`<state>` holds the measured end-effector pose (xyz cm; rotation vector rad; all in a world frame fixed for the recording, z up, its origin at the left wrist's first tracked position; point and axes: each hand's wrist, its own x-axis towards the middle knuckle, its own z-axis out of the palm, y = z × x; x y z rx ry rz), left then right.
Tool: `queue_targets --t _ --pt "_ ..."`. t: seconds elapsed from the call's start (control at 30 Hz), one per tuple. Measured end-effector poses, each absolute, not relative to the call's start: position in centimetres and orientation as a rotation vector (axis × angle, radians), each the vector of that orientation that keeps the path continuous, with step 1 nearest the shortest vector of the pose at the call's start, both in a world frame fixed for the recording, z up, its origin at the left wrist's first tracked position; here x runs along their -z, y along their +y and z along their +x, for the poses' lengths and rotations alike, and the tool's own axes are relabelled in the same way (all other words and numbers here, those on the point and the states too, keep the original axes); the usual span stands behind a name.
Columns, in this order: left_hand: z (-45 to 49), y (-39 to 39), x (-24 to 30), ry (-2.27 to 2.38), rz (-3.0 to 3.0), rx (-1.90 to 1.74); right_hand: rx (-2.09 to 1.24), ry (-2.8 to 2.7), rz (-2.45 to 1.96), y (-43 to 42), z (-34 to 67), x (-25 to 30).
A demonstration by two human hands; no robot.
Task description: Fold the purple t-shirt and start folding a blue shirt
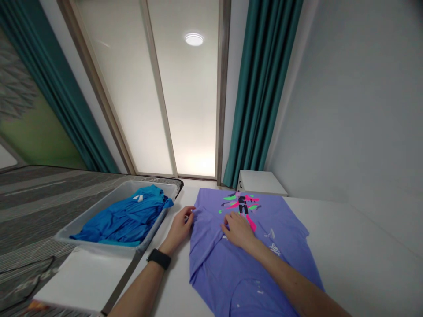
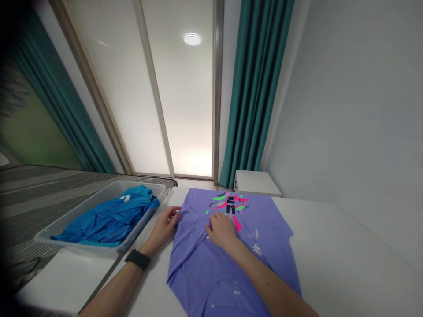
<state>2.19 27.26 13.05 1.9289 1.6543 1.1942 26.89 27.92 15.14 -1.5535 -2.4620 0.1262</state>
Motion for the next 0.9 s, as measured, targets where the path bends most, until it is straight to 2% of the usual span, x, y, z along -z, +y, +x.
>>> queue_targets --t 0.2,0.4,0.6,0.9 --pt "2.5 27.4 -13.3 1.677 1.870 -1.198 -0.154 -2.370 -1.338 27.5 26.4 -14.0" --pt "2.4 27.6 -13.0 1.888 2.000 -0.960 -0.146 -2.380 -1.644 27.4 26.3 -14.5" --pt "3.1 27.6 -13.5 2.066 2.015 -0.712 -0.191 -2.342 -1.607 27.0 26.2 -14.3" --pt "2.5 28.7 -14.0 2.041 1.880 -0.747 -0.187 -2.388 -1.551 27.3 26.5 -14.3"
